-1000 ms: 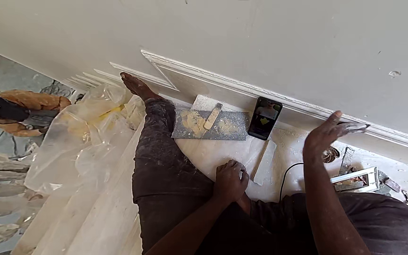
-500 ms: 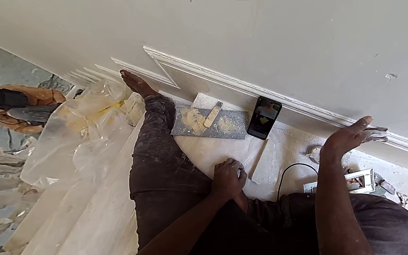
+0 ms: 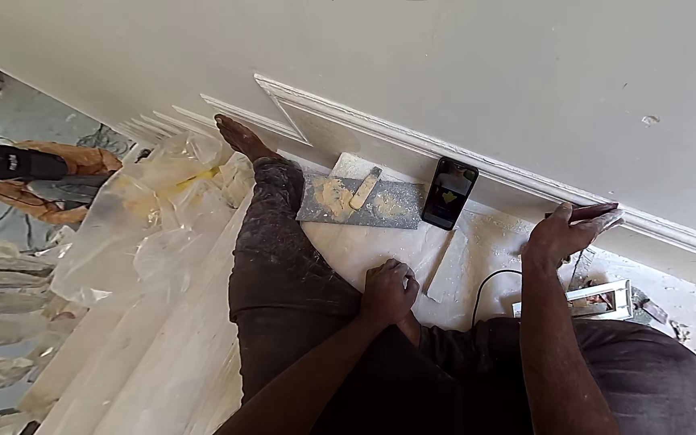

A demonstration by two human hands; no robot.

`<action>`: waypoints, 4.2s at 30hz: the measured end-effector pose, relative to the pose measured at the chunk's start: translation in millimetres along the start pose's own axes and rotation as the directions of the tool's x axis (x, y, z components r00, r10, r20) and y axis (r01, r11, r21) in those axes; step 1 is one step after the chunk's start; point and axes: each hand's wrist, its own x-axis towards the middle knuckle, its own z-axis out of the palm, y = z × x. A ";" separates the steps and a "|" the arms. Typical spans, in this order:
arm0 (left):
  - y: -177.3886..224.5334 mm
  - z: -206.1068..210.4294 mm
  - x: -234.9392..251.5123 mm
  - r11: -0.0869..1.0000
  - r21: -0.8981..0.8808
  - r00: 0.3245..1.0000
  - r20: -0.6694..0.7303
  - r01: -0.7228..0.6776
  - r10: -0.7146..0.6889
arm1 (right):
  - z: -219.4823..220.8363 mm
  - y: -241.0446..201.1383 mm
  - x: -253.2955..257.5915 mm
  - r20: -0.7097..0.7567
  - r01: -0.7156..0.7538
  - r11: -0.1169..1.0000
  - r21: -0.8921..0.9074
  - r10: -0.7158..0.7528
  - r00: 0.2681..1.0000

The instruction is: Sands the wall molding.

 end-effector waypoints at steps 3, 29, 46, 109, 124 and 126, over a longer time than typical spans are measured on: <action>0.2 -0.9 -0.1 1.000 0.006 1.000 0.006 -0.001 0.001 | -8.5 -4.0 2.3 0.040 -0.028 0.998 0.054 0.026 0.999; -2.2 -1.8 0.4 1.000 0.015 0.998 0.055 -0.009 0.008 | -71.4 38.3 14.5 0.520 0.251 0.957 -0.142 -0.144 0.842; -2.2 1.3 1.4 0.999 0.034 0.999 0.037 -0.008 0.007 | -47.4 24.2 65.3 0.488 0.876 0.411 -0.254 -0.727 0.483; 3.9 -1.2 5.5 0.999 0.051 0.997 0.069 0.015 -0.018 | -24.1 31.3 60.7 0.428 0.883 0.369 -0.290 -0.775 0.464; 4.2 -2.3 5.6 0.998 0.051 0.996 0.084 0.030 -0.034 | -35.6 31.6 66.3 0.434 0.873 0.319 -0.368 -0.772 0.465; 3.9 -1.0 5.3 0.999 0.049 0.997 0.076 0.020 -0.024 | -22.4 33.6 56.7 0.453 0.885 0.319 -0.338 -0.769 0.450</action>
